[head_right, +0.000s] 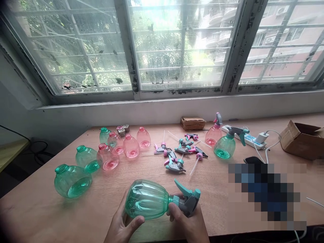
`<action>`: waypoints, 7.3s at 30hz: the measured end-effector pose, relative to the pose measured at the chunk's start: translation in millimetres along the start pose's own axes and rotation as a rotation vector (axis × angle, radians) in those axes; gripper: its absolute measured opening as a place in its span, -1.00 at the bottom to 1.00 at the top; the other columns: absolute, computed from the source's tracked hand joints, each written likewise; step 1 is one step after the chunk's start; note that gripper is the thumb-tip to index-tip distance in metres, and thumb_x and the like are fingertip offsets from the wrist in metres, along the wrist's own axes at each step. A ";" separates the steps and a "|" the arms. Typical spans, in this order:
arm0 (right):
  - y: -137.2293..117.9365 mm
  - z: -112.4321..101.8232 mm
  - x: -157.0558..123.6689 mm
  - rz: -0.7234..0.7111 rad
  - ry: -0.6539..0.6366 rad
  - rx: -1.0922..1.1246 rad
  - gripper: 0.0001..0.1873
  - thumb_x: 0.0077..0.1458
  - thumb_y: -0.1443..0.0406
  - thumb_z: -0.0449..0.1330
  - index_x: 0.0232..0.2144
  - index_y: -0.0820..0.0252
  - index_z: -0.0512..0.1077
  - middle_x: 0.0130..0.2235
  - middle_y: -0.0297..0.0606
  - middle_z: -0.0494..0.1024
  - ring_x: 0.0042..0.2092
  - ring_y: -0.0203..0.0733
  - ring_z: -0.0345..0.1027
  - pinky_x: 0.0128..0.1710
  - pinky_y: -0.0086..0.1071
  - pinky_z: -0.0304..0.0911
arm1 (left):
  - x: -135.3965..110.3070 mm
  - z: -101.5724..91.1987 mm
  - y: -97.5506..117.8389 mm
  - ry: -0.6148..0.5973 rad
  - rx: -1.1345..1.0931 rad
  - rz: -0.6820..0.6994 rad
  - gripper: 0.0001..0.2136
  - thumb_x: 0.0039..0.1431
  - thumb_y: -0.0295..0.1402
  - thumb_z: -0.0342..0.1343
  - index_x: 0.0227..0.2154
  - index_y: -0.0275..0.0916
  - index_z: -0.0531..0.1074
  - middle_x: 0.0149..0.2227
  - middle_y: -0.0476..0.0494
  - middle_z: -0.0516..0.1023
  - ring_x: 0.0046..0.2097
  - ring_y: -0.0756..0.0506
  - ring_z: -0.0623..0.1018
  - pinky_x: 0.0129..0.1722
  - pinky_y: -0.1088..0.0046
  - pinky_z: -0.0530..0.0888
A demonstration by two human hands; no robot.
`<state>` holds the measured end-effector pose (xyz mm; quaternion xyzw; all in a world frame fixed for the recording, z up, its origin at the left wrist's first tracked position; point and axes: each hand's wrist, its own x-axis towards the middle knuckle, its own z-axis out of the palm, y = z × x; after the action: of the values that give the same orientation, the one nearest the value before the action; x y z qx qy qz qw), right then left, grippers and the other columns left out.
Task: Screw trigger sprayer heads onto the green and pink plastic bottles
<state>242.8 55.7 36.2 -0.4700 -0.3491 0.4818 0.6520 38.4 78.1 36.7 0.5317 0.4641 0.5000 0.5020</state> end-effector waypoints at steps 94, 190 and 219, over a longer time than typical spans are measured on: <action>6.4 -4.3 -0.5 0.042 -0.014 0.087 -0.48 -0.12 -0.08 0.46 -0.32 0.20 0.51 -0.59 -0.29 0.58 -0.57 -0.20 0.38 -0.54 -0.39 0.26 | 0.3 2.8 4.1 -0.046 -0.019 -0.023 -0.08 -0.09 -0.05 0.43 0.34 -0.12 0.19 0.34 -0.26 0.33 0.38 -0.43 0.23 0.37 0.04 0.17; -73.2 -135.1 172.9 -0.473 0.722 -1.233 -0.43 0.29 -0.07 0.00 0.06 0.24 0.38 0.04 0.15 0.56 0.08 0.27 0.39 -0.08 -0.08 0.29 | 0.8 5.7 17.2 -0.212 0.322 0.164 -0.57 0.33 -0.17 0.11 0.22 -0.05 0.32 0.26 -0.15 0.45 0.25 -0.17 0.44 0.28 0.21 0.37; -56.0 -111.1 186.4 -0.457 0.673 -1.159 -0.04 0.26 0.00 -0.03 0.34 0.68 -0.25 0.36 0.47 -0.06 0.37 0.35 -0.18 0.28 0.06 -0.07 | 1.5 12.5 6.7 -0.053 0.511 0.266 -0.48 0.33 -0.25 0.08 0.29 -0.20 0.15 0.29 -0.32 0.35 0.32 -0.25 0.35 0.30 0.01 0.28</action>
<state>414.9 197.9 54.8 -0.7797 -0.4186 -0.1019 0.4544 50.9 78.3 43.5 0.7099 0.4880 0.4142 0.2937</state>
